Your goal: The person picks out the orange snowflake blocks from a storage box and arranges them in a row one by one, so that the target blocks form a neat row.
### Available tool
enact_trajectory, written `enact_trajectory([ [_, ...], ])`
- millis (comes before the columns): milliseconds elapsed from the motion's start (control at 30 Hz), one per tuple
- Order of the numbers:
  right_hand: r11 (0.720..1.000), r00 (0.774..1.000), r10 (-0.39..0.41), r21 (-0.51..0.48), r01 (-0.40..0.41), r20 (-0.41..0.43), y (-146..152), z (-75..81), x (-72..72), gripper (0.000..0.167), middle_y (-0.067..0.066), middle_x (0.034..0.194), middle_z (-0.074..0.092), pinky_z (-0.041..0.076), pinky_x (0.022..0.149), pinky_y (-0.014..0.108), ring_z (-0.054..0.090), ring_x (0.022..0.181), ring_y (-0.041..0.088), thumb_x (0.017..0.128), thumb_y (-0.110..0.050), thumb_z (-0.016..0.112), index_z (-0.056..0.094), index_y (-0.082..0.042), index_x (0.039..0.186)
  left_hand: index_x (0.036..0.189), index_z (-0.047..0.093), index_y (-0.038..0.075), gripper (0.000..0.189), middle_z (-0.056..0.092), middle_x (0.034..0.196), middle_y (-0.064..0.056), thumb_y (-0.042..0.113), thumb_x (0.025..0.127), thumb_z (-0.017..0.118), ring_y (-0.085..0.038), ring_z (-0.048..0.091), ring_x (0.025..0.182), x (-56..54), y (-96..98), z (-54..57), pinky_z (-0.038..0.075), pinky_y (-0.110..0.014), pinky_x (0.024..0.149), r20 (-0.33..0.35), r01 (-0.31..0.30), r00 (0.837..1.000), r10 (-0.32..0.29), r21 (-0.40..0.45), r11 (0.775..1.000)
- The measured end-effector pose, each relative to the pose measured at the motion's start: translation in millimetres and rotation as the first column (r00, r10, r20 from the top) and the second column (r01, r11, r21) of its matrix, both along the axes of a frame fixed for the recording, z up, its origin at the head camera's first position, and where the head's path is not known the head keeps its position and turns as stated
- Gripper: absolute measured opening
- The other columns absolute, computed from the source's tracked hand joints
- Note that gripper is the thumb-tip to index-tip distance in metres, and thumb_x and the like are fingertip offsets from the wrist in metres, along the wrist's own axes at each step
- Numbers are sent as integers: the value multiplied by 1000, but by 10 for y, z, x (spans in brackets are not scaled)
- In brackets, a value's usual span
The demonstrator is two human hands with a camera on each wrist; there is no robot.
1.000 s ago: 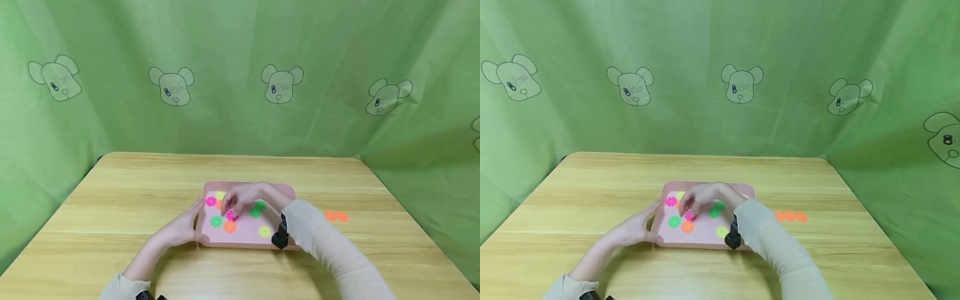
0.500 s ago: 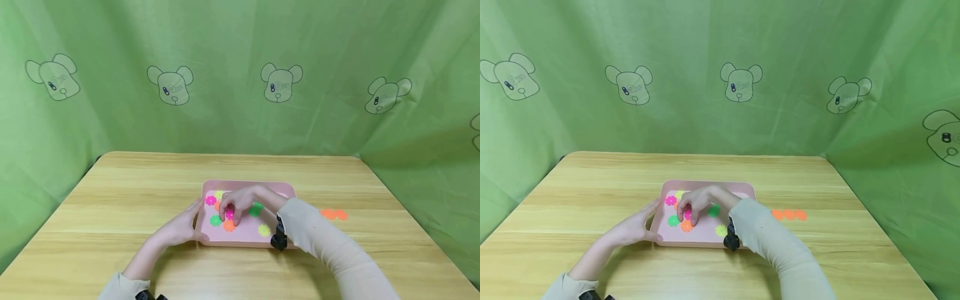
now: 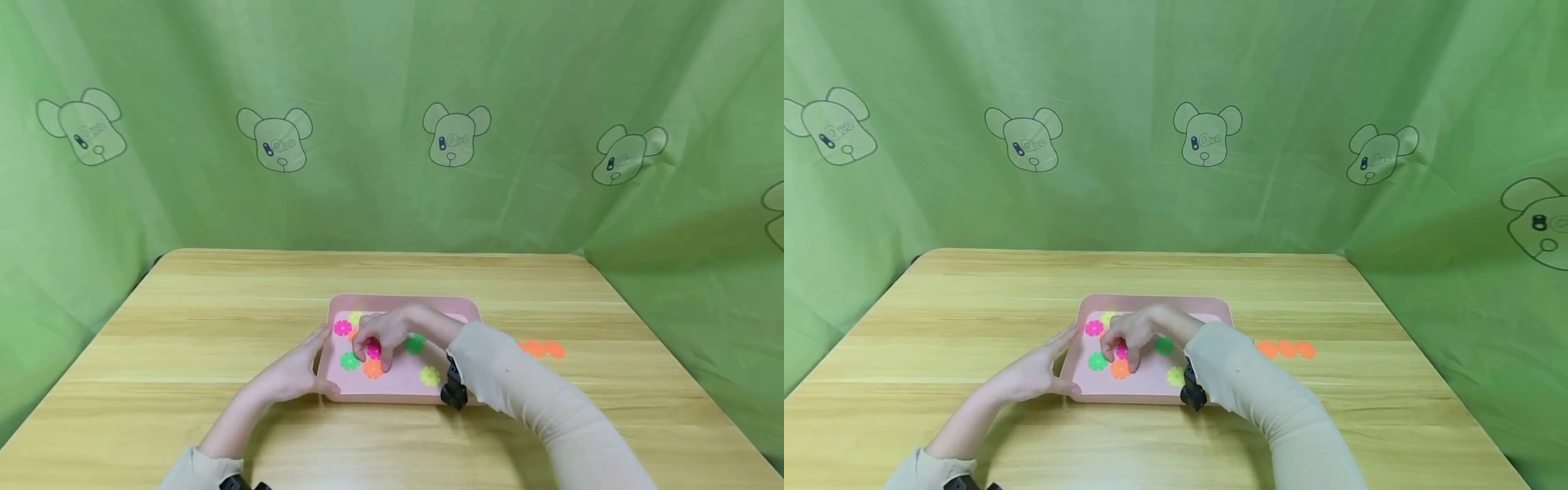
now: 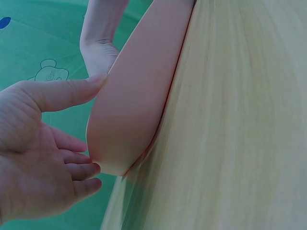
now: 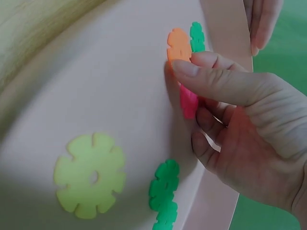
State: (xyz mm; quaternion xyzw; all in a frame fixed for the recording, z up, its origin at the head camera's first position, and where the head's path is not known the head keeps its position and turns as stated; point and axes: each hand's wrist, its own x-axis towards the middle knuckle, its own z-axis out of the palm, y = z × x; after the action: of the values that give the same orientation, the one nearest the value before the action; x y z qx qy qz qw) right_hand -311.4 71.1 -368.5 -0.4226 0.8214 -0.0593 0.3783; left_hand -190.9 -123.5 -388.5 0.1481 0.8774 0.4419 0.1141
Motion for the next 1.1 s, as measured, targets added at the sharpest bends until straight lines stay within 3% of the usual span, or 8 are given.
enact_trajectory([
  [700, 1000, 993, 12, 0, -12, -116, -28, -29, 91, 30, -5, 91, 41, 35, 77, 23, 38, 90, 10, 68, -20, 82, 57, -26, 83, 147, 16, 1, 104, 11, 153, -16, 14, 67, 81, -34, 11, 139, 11, 0, 8, 14, -54, 109, -1, 8, 1000, -8, 7, 1000],
  [1100, 1000, 996, 4, -29, -7, -91, -7, -29, 66, 29, -4, 88, 41, 35, 76, 22, 40, 86, 10, 70, -13, 80, 53, -20, 76, 147, 17, 1, 104, 12, 153, -16, 14, 67, 81, -33, 12, 139, 6, 1, -4, 14, -53, 109, 1, 7, 1000, -7, 13, 1000],
])
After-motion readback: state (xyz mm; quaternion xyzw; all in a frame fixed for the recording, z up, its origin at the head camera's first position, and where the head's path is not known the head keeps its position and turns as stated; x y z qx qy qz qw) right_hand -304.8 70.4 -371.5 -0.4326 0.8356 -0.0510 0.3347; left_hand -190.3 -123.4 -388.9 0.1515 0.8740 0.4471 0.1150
